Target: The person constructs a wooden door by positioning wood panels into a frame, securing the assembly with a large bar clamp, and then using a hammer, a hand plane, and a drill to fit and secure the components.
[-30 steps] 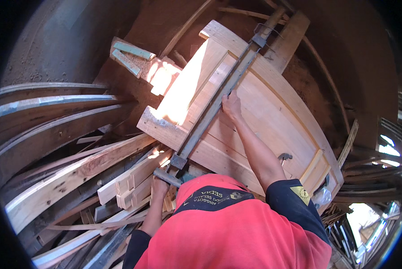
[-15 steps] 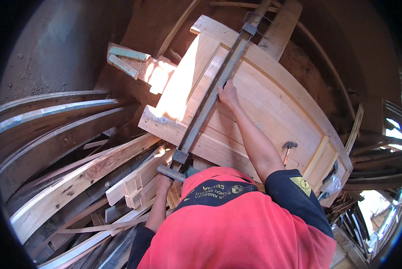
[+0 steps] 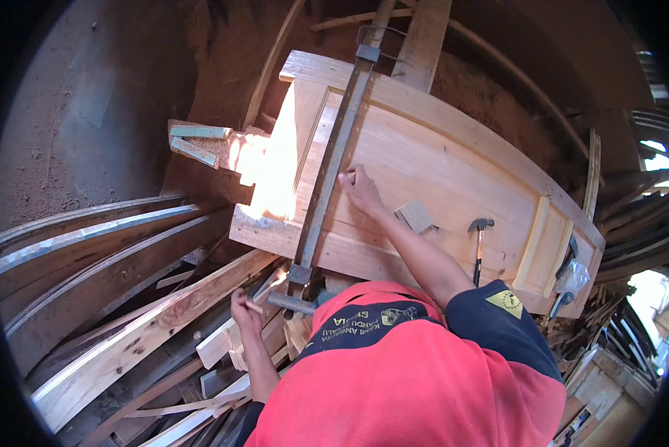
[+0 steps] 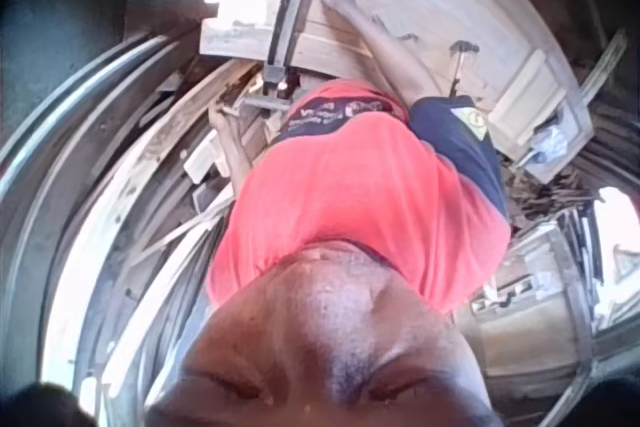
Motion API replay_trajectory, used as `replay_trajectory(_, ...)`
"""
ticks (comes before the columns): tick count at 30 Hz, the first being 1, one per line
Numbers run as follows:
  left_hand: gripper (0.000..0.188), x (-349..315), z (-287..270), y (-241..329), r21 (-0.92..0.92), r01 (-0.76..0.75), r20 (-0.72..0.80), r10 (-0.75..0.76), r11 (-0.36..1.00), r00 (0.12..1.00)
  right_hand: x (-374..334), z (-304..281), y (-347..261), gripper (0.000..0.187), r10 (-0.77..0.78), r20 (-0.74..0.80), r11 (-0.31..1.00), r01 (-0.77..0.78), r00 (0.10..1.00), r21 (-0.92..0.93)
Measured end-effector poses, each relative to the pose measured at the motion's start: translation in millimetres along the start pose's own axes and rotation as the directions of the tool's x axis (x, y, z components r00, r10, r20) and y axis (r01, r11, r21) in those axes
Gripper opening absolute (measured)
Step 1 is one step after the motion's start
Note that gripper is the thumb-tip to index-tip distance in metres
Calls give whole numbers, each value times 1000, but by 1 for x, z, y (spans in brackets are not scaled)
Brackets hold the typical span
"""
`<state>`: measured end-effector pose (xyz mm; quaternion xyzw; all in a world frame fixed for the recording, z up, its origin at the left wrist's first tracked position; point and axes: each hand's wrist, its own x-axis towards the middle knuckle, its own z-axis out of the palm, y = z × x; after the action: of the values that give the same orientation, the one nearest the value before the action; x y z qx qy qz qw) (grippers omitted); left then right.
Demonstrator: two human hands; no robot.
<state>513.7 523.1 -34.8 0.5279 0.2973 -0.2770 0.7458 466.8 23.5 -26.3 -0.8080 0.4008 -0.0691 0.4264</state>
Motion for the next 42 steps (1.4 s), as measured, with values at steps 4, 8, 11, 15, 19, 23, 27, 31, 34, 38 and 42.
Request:
replay_trajectory(4, 34, -26, 193, 21, -82, 86, 254, -63, 993, 965, -74, -19, -12, 43, -8, 383, 966, -92, 924, 242)
replay_trajectory(8, 31, -28, 280, -1, 93, -60, 287, 31, 994, 957, -108, -40, -52, 51, -70, 618, 707, -398, 783, 584)
replay_trajectory(11, 30, -36, 324, -10, 174, -113, 361, 44, 978, 932, -109, -66, -58, 59, -70, 559, 500, -456, 826, 736)
replay_trajectory(15, 26, -52, 365, -26, 427, -348, 499, 104, 834, 860, -100, -91, -29, 64, 21, 406, 454, -371, 914, 810)
replay_trajectory(19, 23, -54, 376, -50, 533, -375, 539, 37, 759, 841, -96, -111, -4, 55, -183, 90, 888, 125, 979, 442)
replay_trajectory(23, 21, -42, 378, -78, 498, -204, 451, -51, 843, 891, -92, -121, 16, 50, -333, 246, 915, 249, 910, 319)
replay_trajectory(27, 27, -25, 383, -87, 500, -224, 491, -60, 836, 869, -76, -116, 22, 52, -294, 238, 925, 212, 926, 316)
replay_trajectory(31, 27, -18, 410, -73, 572, -260, 505, -84, 778, 859, -43, -106, 28, 55, -333, 103, 918, 297, 937, 264)
replay_trajectory(34, 17, -9, 431, -64, 610, -547, 568, 165, 574, 806, -20, -91, 18, 58, -174, 10, 900, 154, 985, 408)
replay_trajectory(38, 22, 15, 458, -64, 473, -855, 722, 464, 211, 513, 28, -85, 2, 57, 225, 413, 394, -470, 883, 790)
replay_trajectory(42, 37, 29, 493, -82, 383, -908, 854, 311, 169, 418, 61, -60, 21, 31, 132, 276, 339, -305, 952, 890)
